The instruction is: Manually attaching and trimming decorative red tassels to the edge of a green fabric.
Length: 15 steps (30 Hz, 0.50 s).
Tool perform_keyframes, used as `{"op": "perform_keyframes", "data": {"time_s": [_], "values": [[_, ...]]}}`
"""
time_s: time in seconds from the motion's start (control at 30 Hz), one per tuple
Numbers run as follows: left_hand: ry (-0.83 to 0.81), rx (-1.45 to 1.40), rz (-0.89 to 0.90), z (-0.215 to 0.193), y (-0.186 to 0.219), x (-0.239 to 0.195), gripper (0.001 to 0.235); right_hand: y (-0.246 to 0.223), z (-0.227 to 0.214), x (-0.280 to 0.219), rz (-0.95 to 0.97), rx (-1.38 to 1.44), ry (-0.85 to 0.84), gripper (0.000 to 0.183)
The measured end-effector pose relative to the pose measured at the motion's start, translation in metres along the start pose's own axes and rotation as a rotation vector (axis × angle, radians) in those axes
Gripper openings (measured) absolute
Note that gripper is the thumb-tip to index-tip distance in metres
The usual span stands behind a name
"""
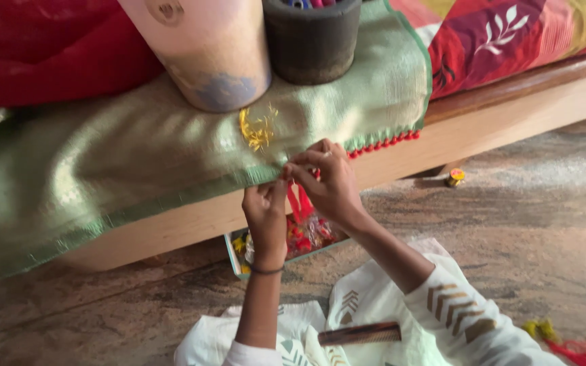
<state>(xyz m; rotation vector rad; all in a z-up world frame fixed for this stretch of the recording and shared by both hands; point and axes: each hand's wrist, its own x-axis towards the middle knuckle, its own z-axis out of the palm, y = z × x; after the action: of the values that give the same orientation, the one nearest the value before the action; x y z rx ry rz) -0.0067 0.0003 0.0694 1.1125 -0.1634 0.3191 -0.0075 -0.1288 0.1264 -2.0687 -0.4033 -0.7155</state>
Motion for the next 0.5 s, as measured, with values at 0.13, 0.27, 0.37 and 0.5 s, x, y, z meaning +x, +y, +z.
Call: {"op": "perform_keyframes", "data": {"time_s": [0.13,0.27,0.37,0.5], "values": [[0.002,0.211,0.329,0.002,-0.007,-0.014,0.023,-0.003,-0.005,-0.008,-0.115,0.037,0.077,0.01],[-0.086,0.581,0.469,0.011,0.021,-0.013,0.026,-0.007,-0.013,-0.012,-0.201,0.024,0.107,0.012],[-0.155,0.703,0.453,0.008,0.03,-0.001,0.023,-0.015,-0.018,-0.002,-0.246,0.014,0.104,0.012],[-0.148,0.555,0.367,0.009,0.023,0.007,0.024,-0.01,-0.017,0.018,-0.165,0.194,-0.004,0.012]]}}
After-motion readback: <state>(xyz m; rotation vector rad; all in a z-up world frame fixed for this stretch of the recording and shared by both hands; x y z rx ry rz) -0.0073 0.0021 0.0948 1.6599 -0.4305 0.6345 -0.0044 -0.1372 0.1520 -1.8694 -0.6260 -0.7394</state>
